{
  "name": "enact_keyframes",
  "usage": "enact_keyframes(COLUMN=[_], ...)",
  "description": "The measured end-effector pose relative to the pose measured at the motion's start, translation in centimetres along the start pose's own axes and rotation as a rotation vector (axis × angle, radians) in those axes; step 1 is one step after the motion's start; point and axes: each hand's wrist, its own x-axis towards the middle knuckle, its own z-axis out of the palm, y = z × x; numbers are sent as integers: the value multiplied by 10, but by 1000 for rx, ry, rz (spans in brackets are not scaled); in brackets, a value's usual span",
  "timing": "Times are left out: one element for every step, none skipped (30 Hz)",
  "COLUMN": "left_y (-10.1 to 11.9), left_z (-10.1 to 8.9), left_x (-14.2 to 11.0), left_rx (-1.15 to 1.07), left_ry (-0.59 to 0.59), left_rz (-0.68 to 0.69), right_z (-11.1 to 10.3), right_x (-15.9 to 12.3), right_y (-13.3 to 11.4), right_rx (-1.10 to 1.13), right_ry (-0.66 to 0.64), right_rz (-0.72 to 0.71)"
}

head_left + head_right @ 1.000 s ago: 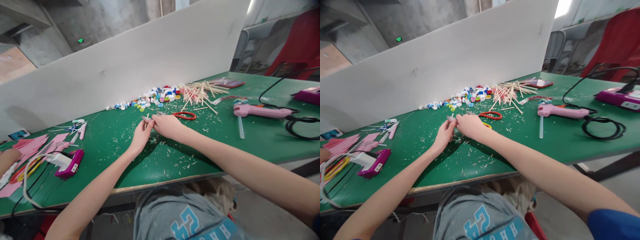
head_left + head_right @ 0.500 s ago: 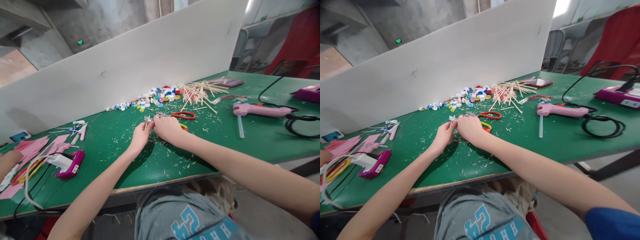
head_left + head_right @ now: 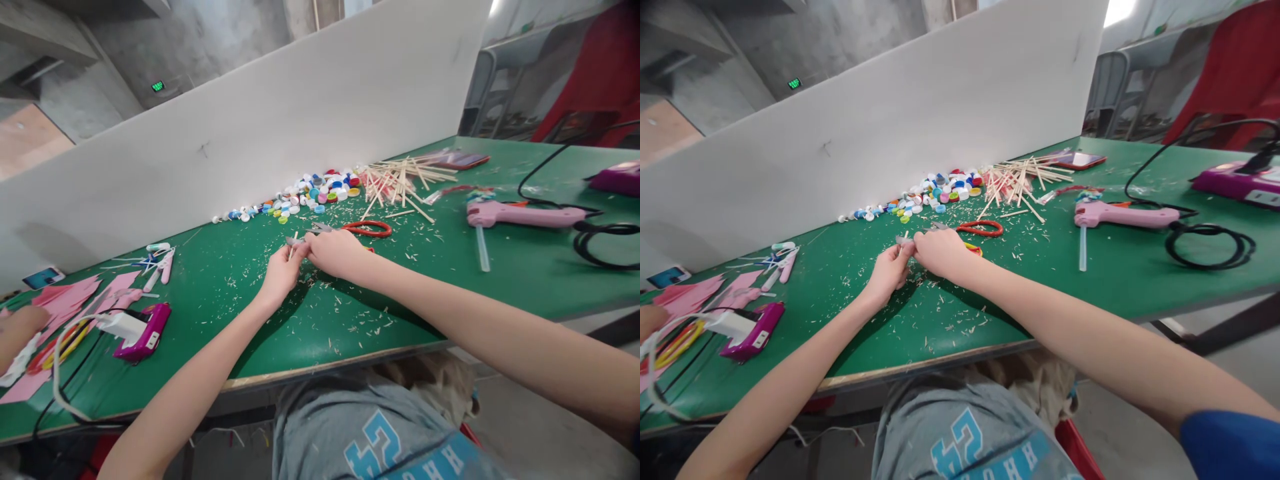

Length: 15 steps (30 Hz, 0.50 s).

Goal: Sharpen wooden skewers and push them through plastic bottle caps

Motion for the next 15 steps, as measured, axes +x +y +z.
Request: enact_keyframes(left_y=[2,3,4,4,4,4,3,2,1,0,0,-1,-1,-1,-1], left_z=[-1,-1,-2,-3,-3,-4,-4,-4,-4,-3,-3,-2,-2,-2,-2], left_x=[-1,-1,-1,-1,-1,-1,0,0,0,0,0,0,0,0,0], left_rx=[1,10,27,48,70,86,95,99,100,102,105,109,115,120,124], left_ry=[-10,-13,-6,10,26,40,50,59,68,73,77,79,79,78,77], left_rz=[-7,-6,5,25,47,66,81,93,102,109,114,119,123,124,125], right_z=[1,1,1,1,0,0,-1,-2,-2,-3,-3,-2,-2,-2,-1], right_x=[-1,-1,-2,-3,-3,-4,-4,-5,-5,-5,-5,-5,-5,-5,-5], right_y=[-2,-4,-6,-8,-10,-11,-13,-14,-15,-15,-15,-16,-16,-16,-16], right_rx=[-6,-11,-16,-19,-22,-25,-27,-28,-28,-28,-28,-27,-26,-24,-22], right_ry=[15,31,45,58,67,71,70,64,56,47,40,35,32,30,27], right_rz=[11,22,34,47,62,79,95,109,121,129,136,140,143,146,149])
